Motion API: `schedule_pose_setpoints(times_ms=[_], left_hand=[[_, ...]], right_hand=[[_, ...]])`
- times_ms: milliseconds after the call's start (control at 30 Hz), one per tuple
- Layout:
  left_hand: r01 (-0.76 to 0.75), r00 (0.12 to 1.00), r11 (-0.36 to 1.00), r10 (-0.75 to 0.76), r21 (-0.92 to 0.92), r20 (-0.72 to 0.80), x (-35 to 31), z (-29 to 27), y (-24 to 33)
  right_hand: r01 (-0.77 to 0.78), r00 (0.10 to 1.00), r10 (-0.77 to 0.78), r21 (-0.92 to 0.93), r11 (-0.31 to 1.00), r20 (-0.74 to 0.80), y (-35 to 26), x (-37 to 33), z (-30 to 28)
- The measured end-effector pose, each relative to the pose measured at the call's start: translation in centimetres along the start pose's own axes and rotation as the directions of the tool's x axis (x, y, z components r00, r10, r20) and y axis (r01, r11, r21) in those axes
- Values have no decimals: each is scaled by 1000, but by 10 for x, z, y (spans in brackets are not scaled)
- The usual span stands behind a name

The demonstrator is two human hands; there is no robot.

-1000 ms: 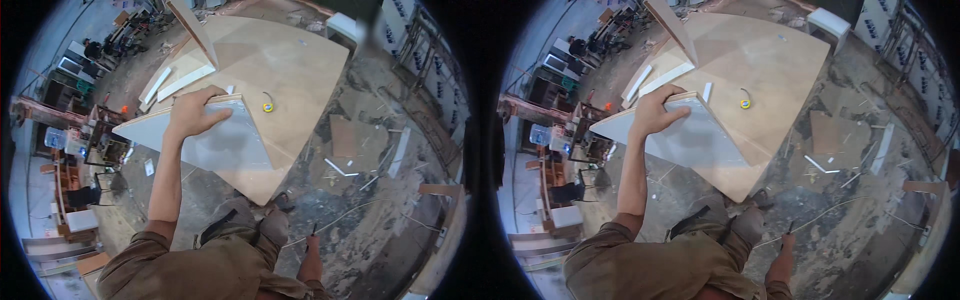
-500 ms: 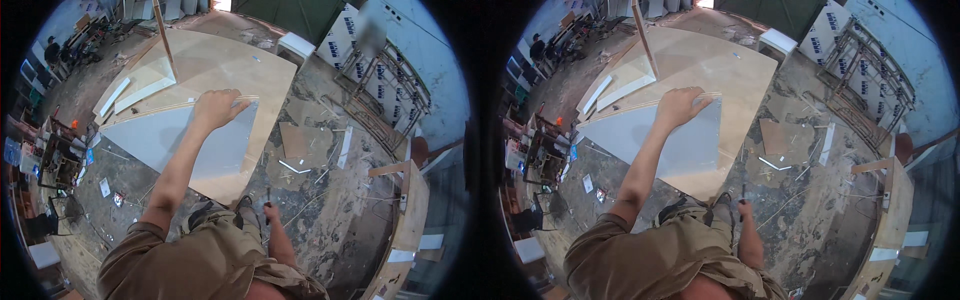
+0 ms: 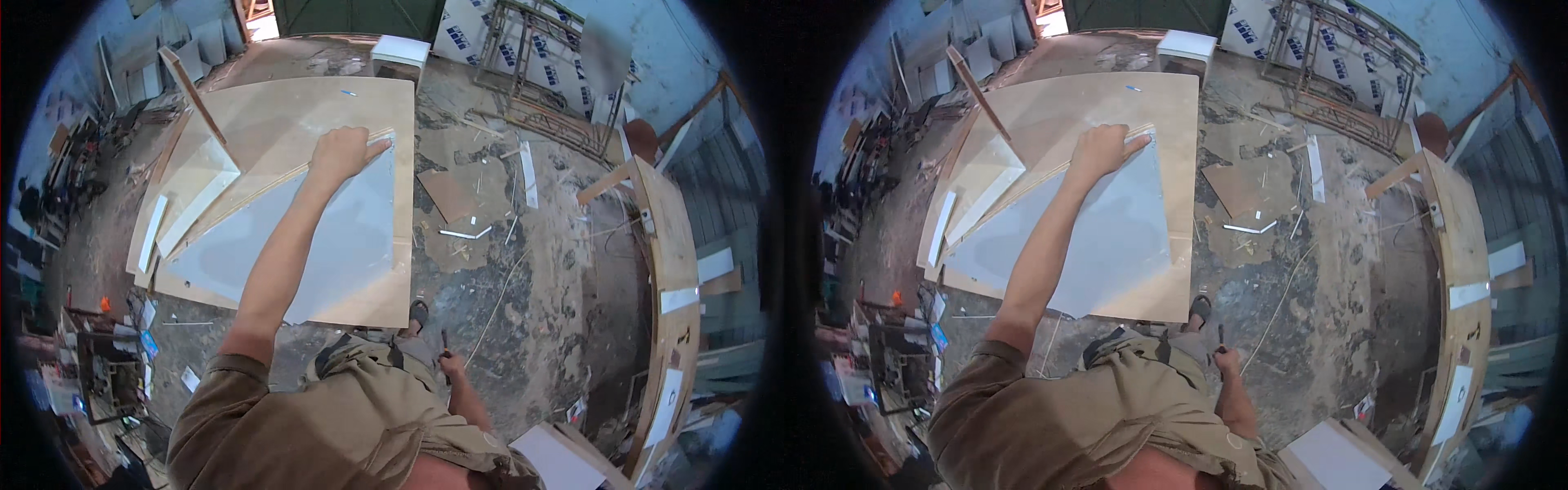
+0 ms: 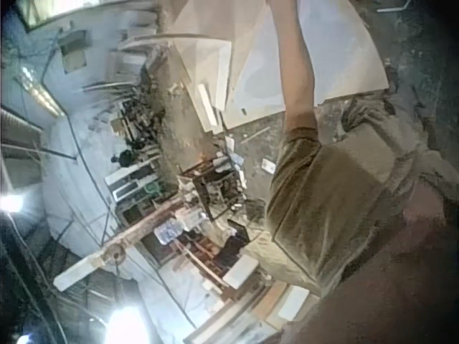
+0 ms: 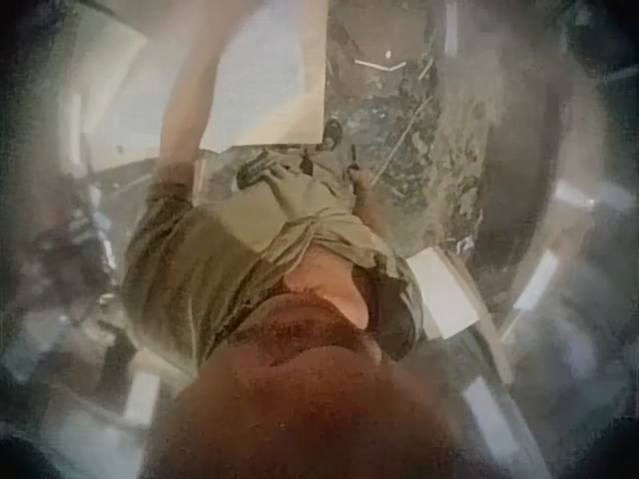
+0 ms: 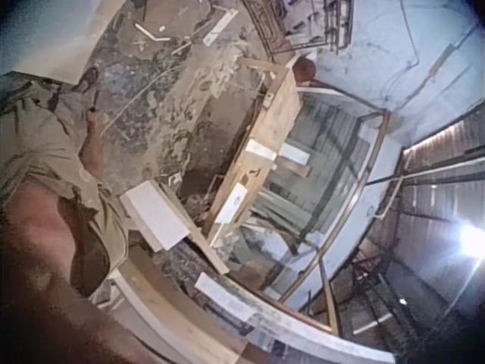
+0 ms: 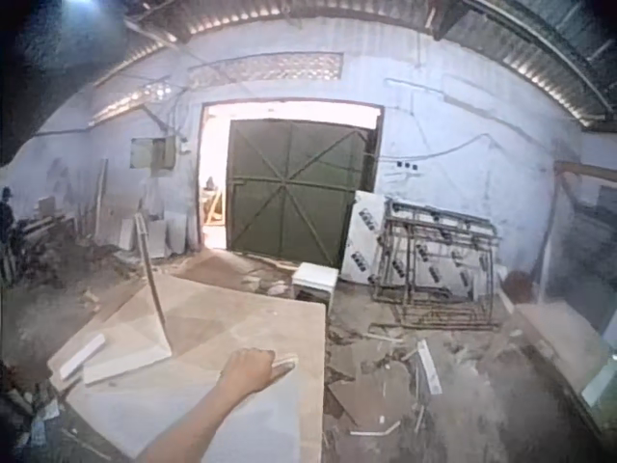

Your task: The person removes staples from the edges of a wooden board using pliers, turning and holding the board by hand while pulling them out.

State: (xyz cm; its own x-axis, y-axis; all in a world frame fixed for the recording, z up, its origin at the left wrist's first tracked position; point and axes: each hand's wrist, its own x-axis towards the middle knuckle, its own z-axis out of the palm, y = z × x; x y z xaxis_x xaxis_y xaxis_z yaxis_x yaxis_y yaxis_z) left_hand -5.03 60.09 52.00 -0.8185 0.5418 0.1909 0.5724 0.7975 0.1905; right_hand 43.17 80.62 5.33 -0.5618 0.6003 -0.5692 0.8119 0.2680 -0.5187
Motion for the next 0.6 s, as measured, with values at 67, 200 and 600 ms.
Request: schedule_pose_setpoints(times_ms=[67, 200, 600], left_hand=[[-43, 999, 999, 43, -8, 6, 1, 5, 0], [-57, 997, 998, 57, -17, 42, -12, 3, -10], [-82, 995, 996, 83, -21, 49, -34, -1, 15]], right_hand=[[-147, 989, 149, -60, 987, 23, 20, -10, 8], [-137, 986, 66, 508, 850, 155, -44, -48, -4], [763, 635, -712, 103, 638, -298, -358, -68, -111]])
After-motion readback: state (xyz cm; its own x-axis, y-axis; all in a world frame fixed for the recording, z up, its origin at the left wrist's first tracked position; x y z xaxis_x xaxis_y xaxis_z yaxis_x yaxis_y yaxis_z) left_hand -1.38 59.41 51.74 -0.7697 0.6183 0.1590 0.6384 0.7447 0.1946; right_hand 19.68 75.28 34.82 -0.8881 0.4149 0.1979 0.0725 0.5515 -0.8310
